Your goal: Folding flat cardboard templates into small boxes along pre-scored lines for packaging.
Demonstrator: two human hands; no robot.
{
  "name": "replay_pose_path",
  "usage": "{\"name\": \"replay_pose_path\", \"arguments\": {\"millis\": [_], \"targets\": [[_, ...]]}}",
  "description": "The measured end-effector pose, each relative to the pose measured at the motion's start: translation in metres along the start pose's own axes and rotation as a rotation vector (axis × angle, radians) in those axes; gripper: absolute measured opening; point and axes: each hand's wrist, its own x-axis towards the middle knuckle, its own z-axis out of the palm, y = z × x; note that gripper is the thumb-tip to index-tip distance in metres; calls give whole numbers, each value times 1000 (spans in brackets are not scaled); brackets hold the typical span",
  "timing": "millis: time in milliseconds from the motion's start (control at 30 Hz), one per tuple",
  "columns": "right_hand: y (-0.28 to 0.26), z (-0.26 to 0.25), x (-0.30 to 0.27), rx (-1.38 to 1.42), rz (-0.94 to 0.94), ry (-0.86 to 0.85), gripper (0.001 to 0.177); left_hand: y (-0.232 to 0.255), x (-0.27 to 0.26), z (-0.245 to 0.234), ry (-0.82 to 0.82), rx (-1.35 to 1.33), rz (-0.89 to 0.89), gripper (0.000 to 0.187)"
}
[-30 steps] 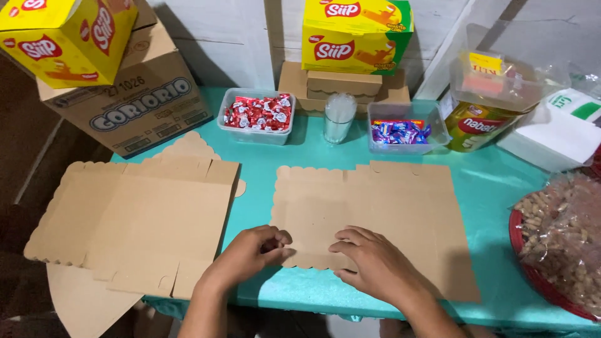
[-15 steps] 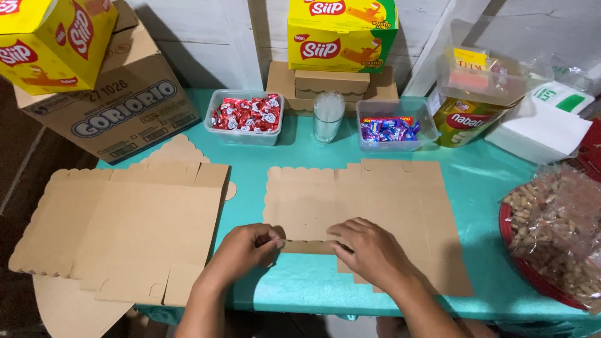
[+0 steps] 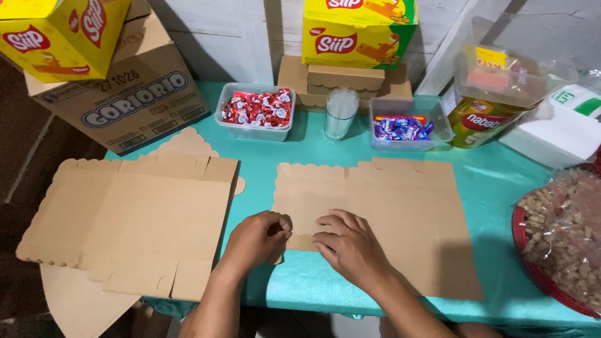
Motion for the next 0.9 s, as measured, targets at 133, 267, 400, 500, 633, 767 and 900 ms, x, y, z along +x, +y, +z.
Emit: {"name": "replay_pose_path", "arguments": {"millis": [133,267,400,500,633,767,900], "targets": [[-13,16,7,-53,-41,69,6,-9,5,3,12,-7,30,14],[-29,21,13,-91,-73,110,23,0,-3,-3,-15,-39,18,16],[-39,14,15,-105,-96,94,41,-2,0,0,-4,-20,24,17],[-34,6,15,-78,-113,-10,38,3,-4,-2,-11,43,32,19],[-16,-8,5,-49,-127,-75,26,-9,6,6,2,58,62,19],[10,-41,-6,116,22,-275,32,-17,13,11,-10,29,26,18],[39,-78,-27,127,232,-605,48,-18,12,13,-10,-6,38,20]]}}
